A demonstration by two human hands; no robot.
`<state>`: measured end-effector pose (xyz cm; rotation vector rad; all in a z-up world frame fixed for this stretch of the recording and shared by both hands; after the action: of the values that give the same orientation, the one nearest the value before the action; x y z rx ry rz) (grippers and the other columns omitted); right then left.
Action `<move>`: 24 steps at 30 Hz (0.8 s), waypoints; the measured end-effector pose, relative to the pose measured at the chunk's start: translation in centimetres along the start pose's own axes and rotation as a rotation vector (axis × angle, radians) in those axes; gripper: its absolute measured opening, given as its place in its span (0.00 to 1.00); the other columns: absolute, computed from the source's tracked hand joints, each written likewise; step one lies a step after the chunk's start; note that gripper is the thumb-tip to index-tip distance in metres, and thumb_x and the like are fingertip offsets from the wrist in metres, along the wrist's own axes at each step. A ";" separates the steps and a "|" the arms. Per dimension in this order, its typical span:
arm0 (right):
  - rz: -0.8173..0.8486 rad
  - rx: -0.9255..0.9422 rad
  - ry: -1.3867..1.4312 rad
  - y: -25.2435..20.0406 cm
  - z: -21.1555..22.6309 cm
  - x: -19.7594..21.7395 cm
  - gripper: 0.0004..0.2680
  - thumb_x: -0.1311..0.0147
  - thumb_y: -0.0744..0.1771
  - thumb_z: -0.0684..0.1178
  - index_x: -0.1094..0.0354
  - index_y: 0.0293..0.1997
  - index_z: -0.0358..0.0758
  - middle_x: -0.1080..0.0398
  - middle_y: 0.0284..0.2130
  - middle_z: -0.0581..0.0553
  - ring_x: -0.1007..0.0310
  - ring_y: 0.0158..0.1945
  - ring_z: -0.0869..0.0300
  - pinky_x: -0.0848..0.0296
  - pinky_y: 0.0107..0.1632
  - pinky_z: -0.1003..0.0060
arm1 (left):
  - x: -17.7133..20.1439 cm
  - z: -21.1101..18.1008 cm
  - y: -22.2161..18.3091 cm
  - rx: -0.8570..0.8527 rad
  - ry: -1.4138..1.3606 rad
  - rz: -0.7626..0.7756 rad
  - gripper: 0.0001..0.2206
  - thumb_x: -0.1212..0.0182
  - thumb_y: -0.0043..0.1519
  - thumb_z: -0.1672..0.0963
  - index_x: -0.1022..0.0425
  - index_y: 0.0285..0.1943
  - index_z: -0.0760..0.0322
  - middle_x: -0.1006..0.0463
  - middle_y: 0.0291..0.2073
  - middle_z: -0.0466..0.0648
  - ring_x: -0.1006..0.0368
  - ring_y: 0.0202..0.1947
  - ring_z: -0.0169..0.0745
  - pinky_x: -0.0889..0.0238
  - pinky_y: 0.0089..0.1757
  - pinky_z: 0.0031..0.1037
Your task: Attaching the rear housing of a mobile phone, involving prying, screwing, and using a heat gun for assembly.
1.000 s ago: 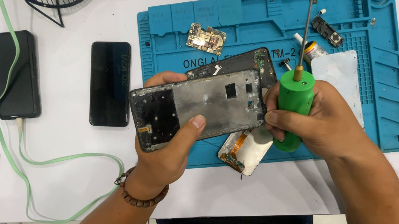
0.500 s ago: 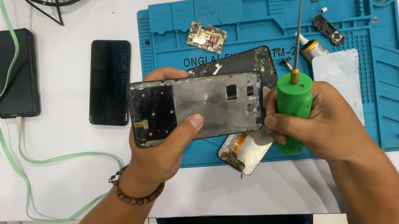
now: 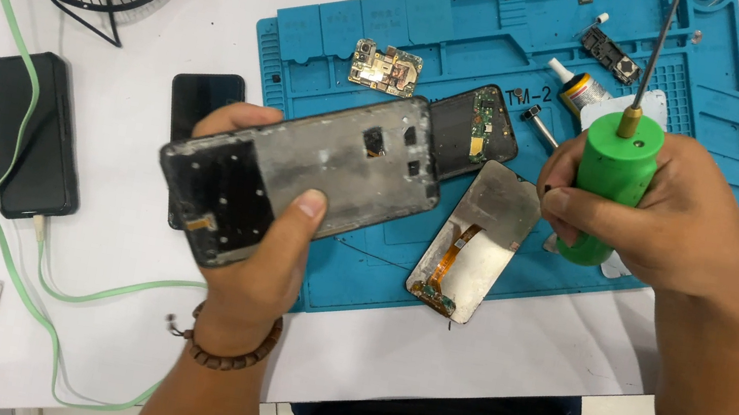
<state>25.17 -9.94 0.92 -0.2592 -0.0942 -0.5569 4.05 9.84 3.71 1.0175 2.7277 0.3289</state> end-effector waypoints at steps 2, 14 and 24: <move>-0.074 -0.012 -0.039 -0.4 0.4 0.1 0.02 0.39 0.64 0.38 0.28 0.34 0.32 0.27 0.26 0.41 0.28 0.22 0.56 0.23 0.26 0.63 | -0.4 -0.4 -0.4 -0.018 0.101 0.018 0.20 0.39 0.59 0.58 0.37 0.60 0.61 0.37 0.57 0.46 0.35 0.52 0.38 0.33 0.52 0.28; -0.301 -0.102 -0.212 -7.6 -1.2 1.7 0.03 0.35 0.62 0.40 0.24 0.34 0.38 0.22 0.32 0.48 0.24 0.34 0.61 0.25 0.39 0.65 | -3.9 -0.1 -2.8 -0.110 0.242 0.185 0.19 0.41 0.63 0.58 0.39 0.62 0.66 0.37 0.58 0.51 0.30 0.60 0.49 0.31 0.62 0.38; -0.223 -0.278 -0.348 -20.0 -9.8 5.0 0.04 0.32 0.60 0.49 0.19 0.31 0.46 0.16 0.22 0.54 0.18 0.25 0.67 0.22 0.32 0.71 | -6.0 -0.9 -3.9 -0.205 0.390 0.095 0.22 0.44 0.60 0.57 0.45 0.60 0.74 0.43 0.53 0.59 0.40 0.51 0.54 0.38 0.53 0.38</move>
<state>18.92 -31.47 -3.42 -0.6213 -0.3879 -0.7435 5.81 2.87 4.20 1.1262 2.8982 0.8899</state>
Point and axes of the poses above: each hand's wrist, its own y-axis towards the middle knuckle, its own x-axis out of the back of the hand, z = x × y, the point moved 8 cm from there along y, towards the middle knuckle
